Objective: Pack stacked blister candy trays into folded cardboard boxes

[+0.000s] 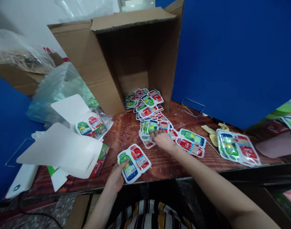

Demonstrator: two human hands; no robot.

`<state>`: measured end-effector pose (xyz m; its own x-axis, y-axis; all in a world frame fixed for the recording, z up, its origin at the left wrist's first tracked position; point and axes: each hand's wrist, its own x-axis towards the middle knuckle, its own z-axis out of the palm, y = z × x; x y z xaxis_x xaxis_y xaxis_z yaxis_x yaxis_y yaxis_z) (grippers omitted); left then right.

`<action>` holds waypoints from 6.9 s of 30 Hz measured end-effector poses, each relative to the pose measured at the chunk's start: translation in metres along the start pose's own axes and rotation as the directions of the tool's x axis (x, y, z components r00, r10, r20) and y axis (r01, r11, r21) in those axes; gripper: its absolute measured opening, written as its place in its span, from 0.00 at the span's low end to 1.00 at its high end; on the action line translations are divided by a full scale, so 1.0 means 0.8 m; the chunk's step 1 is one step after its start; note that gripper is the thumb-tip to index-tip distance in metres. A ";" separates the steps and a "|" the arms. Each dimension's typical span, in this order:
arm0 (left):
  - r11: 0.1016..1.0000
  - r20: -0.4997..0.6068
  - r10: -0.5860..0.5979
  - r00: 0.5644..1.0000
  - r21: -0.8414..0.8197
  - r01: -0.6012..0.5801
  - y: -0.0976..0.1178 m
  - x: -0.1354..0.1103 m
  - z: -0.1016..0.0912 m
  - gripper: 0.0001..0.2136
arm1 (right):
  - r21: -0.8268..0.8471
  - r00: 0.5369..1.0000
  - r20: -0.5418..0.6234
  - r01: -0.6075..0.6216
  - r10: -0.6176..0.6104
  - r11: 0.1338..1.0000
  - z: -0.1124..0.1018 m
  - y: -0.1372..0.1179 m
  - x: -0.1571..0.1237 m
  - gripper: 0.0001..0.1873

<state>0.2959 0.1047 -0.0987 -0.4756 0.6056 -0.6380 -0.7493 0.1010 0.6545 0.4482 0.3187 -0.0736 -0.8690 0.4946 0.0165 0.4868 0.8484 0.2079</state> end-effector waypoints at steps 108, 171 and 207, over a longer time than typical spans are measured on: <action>0.986 0.367 -0.167 0.915 0.041 0.163 0.020 -0.003 0.013 0.35 | 0.691 0.902 -0.013 0.320 -0.432 0.648 -0.051 -0.075 0.045 0.12; 0.997 0.123 0.057 0.991 0.041 -0.062 0.006 -0.016 -0.009 0.27 | 0.213 0.990 0.126 -0.082 0.056 0.974 0.017 0.047 -0.032 0.28; 0.995 0.166 0.079 0.983 0.044 -0.087 0.002 -0.015 -0.011 0.28 | 0.154 0.969 -0.168 0.206 -0.180 0.966 0.055 0.040 -0.040 0.33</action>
<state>0.2962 0.0907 -0.0936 -0.4503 0.7341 -0.5082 -0.6841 0.0822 0.7248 0.4957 0.3381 -0.1103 -0.9449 0.2947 0.1423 0.3047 0.9509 0.0539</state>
